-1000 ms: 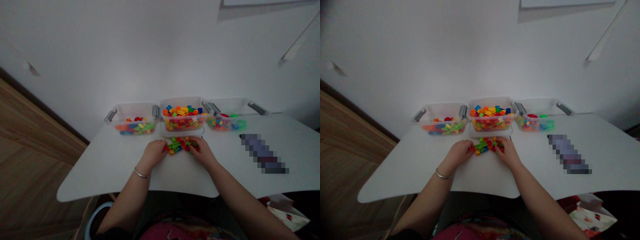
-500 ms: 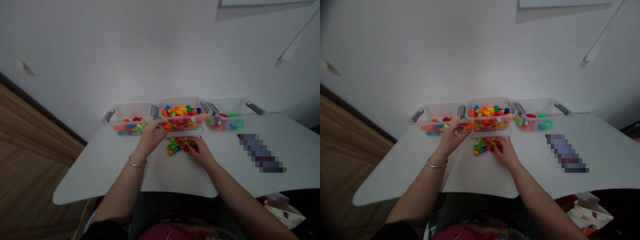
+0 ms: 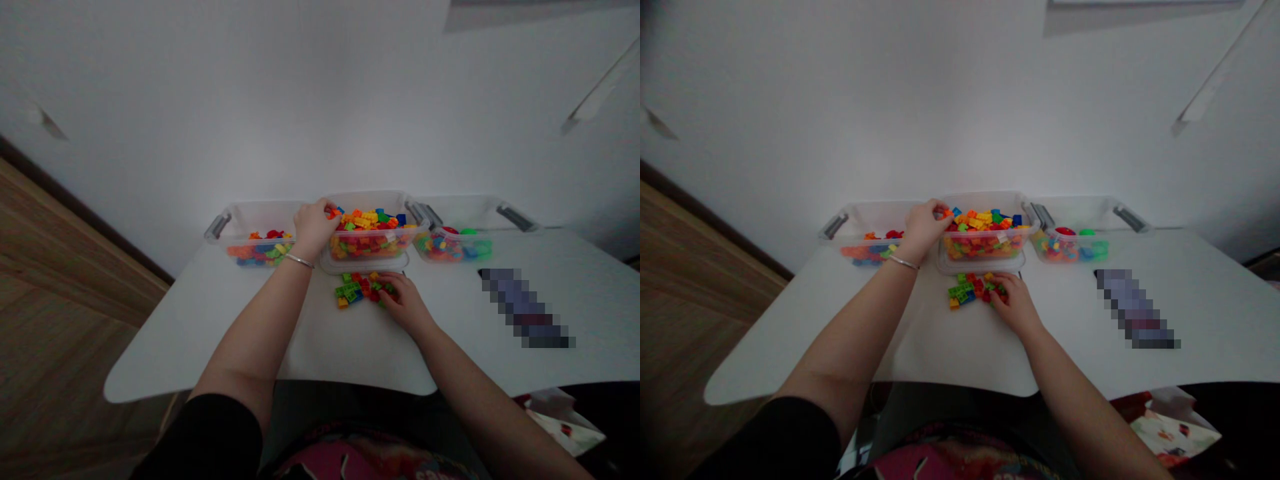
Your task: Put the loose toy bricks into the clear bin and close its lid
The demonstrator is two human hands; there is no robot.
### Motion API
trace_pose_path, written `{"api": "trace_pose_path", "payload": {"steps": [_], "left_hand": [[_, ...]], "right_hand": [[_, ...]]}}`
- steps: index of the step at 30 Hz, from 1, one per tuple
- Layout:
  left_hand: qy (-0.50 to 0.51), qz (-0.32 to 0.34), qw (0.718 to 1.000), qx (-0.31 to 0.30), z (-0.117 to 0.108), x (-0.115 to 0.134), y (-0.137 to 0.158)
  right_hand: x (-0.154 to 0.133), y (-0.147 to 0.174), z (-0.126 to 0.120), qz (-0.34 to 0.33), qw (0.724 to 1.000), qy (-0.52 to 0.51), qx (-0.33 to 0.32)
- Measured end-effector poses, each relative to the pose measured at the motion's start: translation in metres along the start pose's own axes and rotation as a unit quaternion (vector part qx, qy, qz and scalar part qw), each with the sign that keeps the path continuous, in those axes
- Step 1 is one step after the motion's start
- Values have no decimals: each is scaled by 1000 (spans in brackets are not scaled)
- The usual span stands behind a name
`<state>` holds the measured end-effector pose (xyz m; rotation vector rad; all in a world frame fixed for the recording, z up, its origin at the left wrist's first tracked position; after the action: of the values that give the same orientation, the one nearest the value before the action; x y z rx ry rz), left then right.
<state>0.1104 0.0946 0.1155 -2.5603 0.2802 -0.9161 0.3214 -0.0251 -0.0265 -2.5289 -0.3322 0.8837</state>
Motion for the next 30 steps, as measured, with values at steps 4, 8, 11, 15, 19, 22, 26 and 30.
{"api": "trace_pose_path", "payload": {"steps": [4, 8, 11, 15, 19, 22, 26, 30], "left_hand": [[-45, -26, 999, -7, 0, 1, -1], [-32, 3, 999, 12, 0, 0, 2], [-6, 62, 997, 45, -3, 5, 9], [25, 129, 990, 52, -14, 25, 29], [46, 181, 981, -53, -28, 46, 60], [52, 211, 963, -163, -30, 49, 87], [-23, 220, 943, -248, -18, 33, 114], [-73, 220, 933, -275, -2, 11, 128]], "right_hand": [[1, 0, 0, 0, 1000, 2, -2], [2, 0, 1, -1, 1000, -5, 6], [3, 0, 1, 1, 1000, -7, 9], [3, 0, 2, 5, 1000, -9, 14], [2, 0, 1, 1, 1000, -15, 13], [1, -1, -1, -4, 1000, -20, 9], [-1, -1, -2, -6, 1000, -26, 12], [-1, -1, -2, -7, 1000, -26, 13]]}}
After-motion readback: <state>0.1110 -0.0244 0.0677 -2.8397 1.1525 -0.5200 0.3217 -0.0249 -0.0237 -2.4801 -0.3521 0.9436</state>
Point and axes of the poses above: each hand's wrist, its own y-axis away from the middle knuckle, its own z-axis out of the palm, x = y × z, the point moved 2 cm from there along -y, towards the middle knuckle, and after that the axes turned 6 degrees about y, right-handed, at the moved point
